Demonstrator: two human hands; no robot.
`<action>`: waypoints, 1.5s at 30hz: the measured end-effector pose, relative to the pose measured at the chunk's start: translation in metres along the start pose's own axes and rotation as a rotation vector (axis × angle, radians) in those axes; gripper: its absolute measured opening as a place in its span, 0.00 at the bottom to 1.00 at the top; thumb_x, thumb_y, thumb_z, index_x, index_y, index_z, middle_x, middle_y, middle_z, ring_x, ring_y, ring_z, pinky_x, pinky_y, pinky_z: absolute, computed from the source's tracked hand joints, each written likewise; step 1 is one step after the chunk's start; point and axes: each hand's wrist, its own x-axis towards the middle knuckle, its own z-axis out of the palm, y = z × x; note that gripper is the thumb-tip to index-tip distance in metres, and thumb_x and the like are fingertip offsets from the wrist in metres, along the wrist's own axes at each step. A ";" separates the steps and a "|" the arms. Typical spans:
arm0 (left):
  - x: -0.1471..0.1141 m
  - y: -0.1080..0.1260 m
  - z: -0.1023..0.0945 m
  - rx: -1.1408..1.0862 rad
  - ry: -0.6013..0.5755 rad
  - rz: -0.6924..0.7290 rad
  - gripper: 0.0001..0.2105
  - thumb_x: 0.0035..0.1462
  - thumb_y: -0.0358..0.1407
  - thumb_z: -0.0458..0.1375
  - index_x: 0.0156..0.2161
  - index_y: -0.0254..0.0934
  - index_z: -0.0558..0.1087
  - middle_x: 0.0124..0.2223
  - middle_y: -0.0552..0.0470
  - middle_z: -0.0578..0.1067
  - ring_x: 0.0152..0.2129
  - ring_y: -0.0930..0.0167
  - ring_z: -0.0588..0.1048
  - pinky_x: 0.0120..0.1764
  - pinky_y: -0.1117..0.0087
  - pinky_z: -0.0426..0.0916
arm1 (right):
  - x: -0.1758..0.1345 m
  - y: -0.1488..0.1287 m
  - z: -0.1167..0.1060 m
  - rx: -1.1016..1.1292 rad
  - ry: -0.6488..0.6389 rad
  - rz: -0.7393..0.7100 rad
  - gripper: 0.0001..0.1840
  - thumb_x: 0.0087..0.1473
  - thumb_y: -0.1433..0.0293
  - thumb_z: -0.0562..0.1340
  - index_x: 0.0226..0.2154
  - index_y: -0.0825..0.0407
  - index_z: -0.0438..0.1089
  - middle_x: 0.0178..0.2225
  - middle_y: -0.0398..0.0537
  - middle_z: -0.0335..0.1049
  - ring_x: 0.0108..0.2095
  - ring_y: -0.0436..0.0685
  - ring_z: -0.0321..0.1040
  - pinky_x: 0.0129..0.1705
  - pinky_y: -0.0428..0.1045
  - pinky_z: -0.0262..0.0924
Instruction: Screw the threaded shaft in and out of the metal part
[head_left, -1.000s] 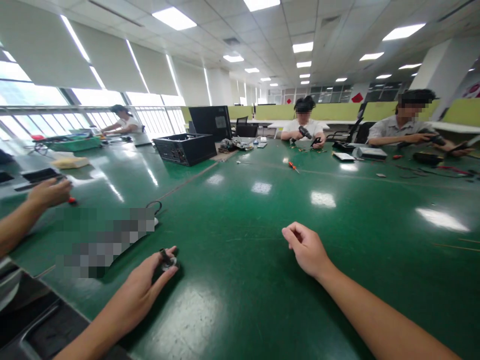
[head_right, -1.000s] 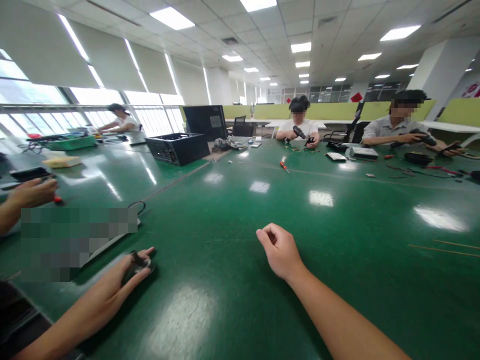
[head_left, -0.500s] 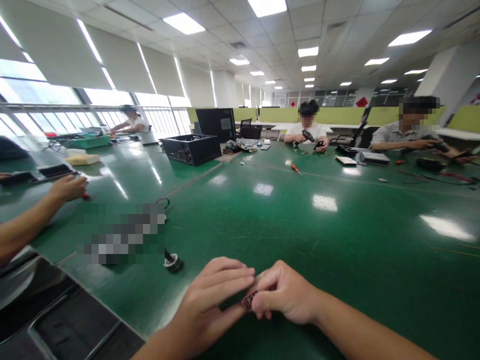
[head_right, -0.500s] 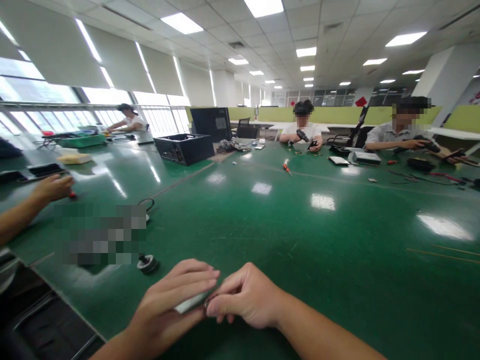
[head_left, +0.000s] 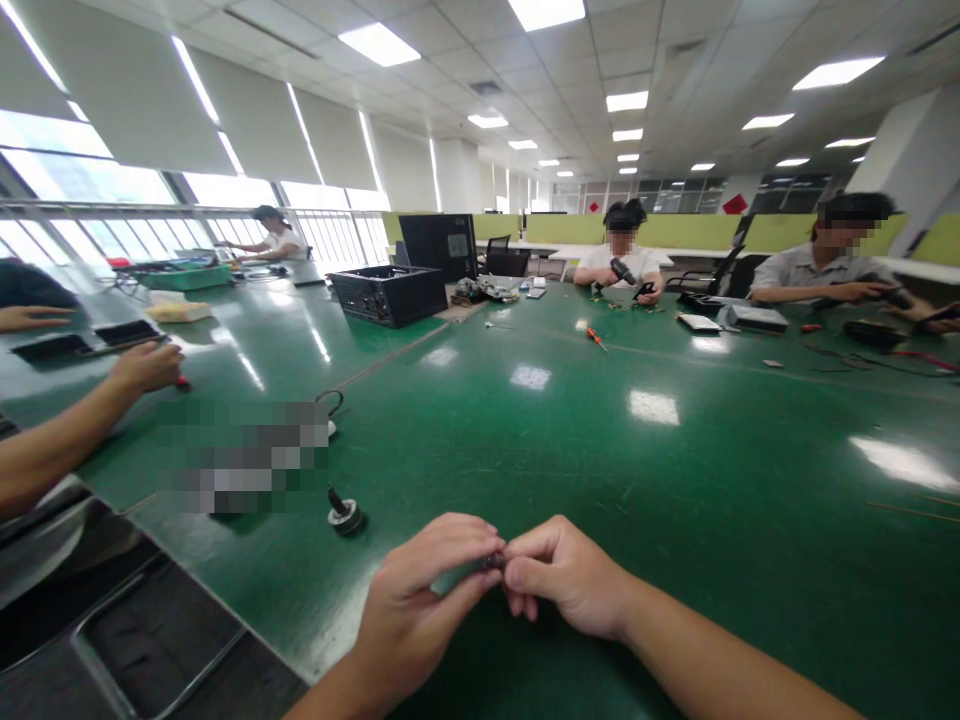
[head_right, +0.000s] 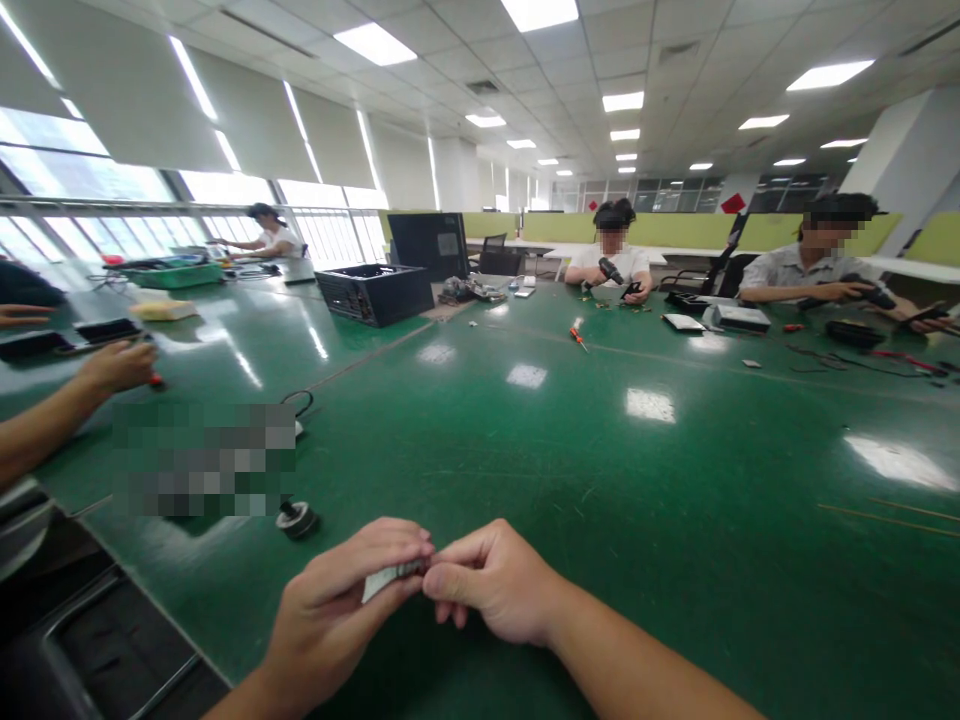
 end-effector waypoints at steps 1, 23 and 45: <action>0.000 -0.003 -0.009 0.086 0.046 -0.033 0.13 0.57 0.30 0.62 0.46 0.46 0.76 0.39 0.52 0.80 0.38 0.67 0.78 0.43 0.65 0.74 | 0.000 0.000 -0.001 -0.015 -0.010 0.022 0.28 0.49 0.47 0.65 0.30 0.57 0.78 0.21 0.44 0.68 0.20 0.47 0.59 0.24 0.44 0.54; 0.007 -0.030 -0.131 0.824 0.141 -0.633 0.18 0.52 0.52 0.60 0.41 0.43 0.80 0.38 0.57 0.83 0.34 0.65 0.81 0.38 0.70 0.73 | 0.003 0.000 -0.012 -0.137 -0.025 0.150 0.18 0.49 0.62 0.68 0.41 0.54 0.79 0.27 0.45 0.74 0.24 0.47 0.65 0.29 0.44 0.61; 0.041 -0.053 -0.061 0.418 -0.229 -0.458 0.21 0.52 0.44 0.63 0.50 0.40 0.73 0.41 0.50 0.79 0.36 0.64 0.78 0.44 0.62 0.72 | 0.001 -0.002 -0.044 -0.258 0.396 -0.034 0.19 0.52 0.67 0.64 0.47 0.55 0.70 0.27 0.40 0.64 0.25 0.48 0.61 0.29 0.45 0.58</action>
